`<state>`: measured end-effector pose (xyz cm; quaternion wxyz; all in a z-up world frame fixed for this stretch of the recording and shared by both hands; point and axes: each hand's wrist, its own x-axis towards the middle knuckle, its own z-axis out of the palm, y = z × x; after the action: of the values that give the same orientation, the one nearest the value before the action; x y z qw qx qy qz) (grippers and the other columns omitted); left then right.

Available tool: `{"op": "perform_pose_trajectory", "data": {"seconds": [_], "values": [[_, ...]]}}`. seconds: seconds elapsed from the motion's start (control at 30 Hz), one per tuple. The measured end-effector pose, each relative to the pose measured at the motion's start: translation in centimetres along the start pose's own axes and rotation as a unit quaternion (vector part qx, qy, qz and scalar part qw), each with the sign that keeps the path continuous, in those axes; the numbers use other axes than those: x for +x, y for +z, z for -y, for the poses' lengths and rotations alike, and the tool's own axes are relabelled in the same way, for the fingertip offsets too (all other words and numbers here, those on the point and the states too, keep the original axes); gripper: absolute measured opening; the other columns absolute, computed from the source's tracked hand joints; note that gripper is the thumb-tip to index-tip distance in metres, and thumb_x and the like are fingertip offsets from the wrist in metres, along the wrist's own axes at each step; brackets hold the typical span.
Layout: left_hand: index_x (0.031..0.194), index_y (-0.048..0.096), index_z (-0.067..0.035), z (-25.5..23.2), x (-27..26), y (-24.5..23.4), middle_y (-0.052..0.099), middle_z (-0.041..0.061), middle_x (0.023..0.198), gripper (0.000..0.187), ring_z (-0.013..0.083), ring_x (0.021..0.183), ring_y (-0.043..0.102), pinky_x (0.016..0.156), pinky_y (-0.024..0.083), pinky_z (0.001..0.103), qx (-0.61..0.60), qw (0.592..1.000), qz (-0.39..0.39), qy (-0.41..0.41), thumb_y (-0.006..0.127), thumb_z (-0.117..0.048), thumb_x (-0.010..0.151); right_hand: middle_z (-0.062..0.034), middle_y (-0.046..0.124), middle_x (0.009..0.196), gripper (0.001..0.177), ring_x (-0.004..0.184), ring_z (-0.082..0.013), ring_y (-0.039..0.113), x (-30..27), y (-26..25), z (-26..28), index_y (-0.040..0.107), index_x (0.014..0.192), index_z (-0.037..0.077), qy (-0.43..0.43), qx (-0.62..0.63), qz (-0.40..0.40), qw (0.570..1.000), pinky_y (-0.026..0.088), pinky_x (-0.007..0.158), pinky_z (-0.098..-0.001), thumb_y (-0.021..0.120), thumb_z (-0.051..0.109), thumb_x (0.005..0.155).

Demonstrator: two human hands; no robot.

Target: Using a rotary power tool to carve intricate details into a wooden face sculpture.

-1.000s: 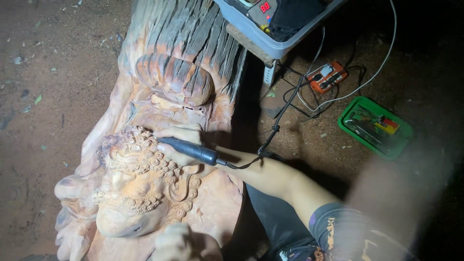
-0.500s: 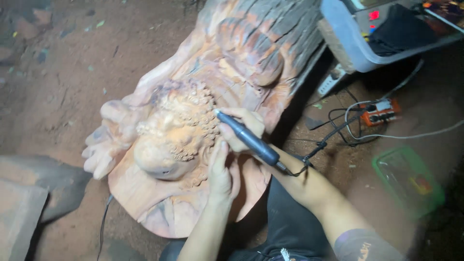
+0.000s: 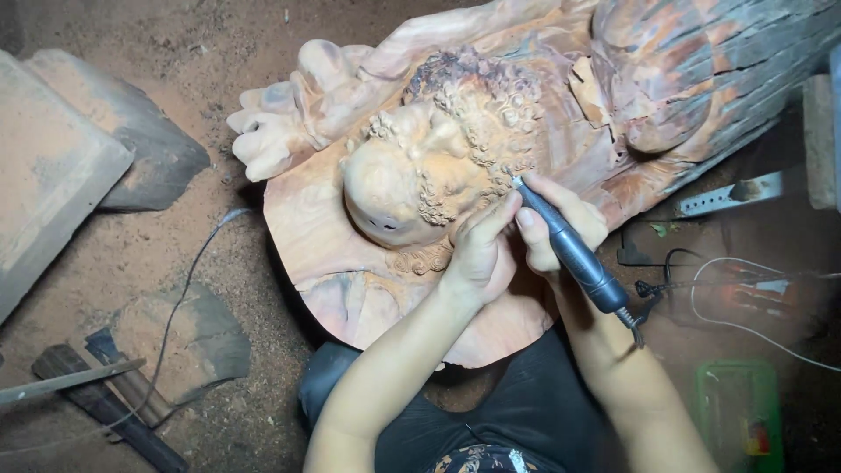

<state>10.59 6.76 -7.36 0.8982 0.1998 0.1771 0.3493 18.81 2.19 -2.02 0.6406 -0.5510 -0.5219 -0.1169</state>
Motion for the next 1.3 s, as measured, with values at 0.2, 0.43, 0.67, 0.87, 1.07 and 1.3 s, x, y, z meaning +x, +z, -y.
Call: {"op": "perform_pose_trajectory", "data": {"seconds": [0.2, 0.43, 0.67, 0.87, 1.07, 1.3], "values": [[0.097, 0.077, -0.001, -3.8, -0.2, 3.2, 0.073, 0.012, 0.099, 0.017, 0.0163, 0.101, 0.062, 0.103, 0.047, 0.037, -0.029, 0.999, 0.005, -0.022, 0.067, -0.014, 0.101, -0.0215, 0.075, 0.088, 0.029, 0.082, -0.0325, 0.076, 0.3, 0.2, -1.1, 0.076, 0.108, -0.01, 0.025, 0.003, 0.054, 0.998, 0.059, 0.077, -0.0378, 0.08, 0.013, 0.09], [0.102, 0.078, -0.006, -3.7, 0.6, 3.6, 0.073, 0.006, 0.107, 0.016, 0.0109, 0.11, 0.057, 0.109, 0.042, 0.033, 0.003, 1.0, -0.007, 0.007, 0.067, -0.018, 0.103, -0.0171, 0.072, 0.075, 0.029, 0.064, -0.0247, 0.07, 0.7, 0.0, -2.2, 0.077, 0.112, -0.01, 0.084, -0.007, 0.069, 0.994, 0.057, 0.065, -0.0312, 0.077, 0.012, 0.093], [0.1, 0.075, 0.001, -4.8, 0.6, 4.2, 0.072, 0.01, 0.101, 0.019, 0.0157, 0.104, 0.06, 0.105, 0.045, 0.035, -0.063, 0.997, -0.03, -0.016, 0.066, -0.016, 0.103, -0.0161, 0.072, 0.074, 0.022, 0.059, -0.0241, 0.069, 1.3, 1.5, -1.5, 0.079, 0.111, -0.006, 0.084, -0.056, 0.069, 0.992, 0.055, 0.06, -0.0307, 0.078, 0.01, 0.096], [0.099, 0.072, -0.004, -4.7, 1.2, 3.5, 0.07, 0.006, 0.097, 0.016, 0.0135, 0.102, 0.063, 0.1, 0.047, 0.031, -0.111, 0.992, -0.035, -0.044, 0.064, -0.017, 0.104, -0.0176, 0.072, 0.074, 0.02, 0.061, -0.0295, 0.071, 1.6, 2.1, -1.4, 0.078, 0.105, -0.008, 0.044, -0.08, 0.059, 0.994, 0.054, 0.059, -0.035, 0.08, 0.009, 0.095], [0.098, 0.068, -0.007, -5.9, 1.1, 4.4, 0.068, 0.002, 0.09, 0.014, 0.0097, 0.093, 0.065, 0.085, 0.054, 0.022, -0.136, 0.984, -0.058, -0.096, 0.065, -0.02, 0.102, -0.0157, 0.07, 0.072, 0.018, 0.059, -0.0285, 0.07, 1.4, 2.4, -1.6, 0.079, 0.104, -0.009, 0.018, -0.089, 0.067, 0.994, 0.054, 0.06, -0.0357, 0.08, 0.007, 0.095], [0.097, 0.066, -0.008, -6.0, 1.1, 4.9, 0.06, -0.005, 0.082, 0.011, 0.0015, 0.085, 0.065, 0.075, 0.055, 0.014, -0.165, 0.974, -0.089, -0.128, 0.065, -0.019, 0.101, -0.0154, 0.065, 0.065, 0.02, 0.055, -0.0257, 0.065, 1.4, 2.9, -1.4, 0.078, 0.103, -0.013, -0.001, -0.078, 0.061, 0.995, 0.051, 0.056, -0.0346, 0.079, 0.006, 0.094]]}}
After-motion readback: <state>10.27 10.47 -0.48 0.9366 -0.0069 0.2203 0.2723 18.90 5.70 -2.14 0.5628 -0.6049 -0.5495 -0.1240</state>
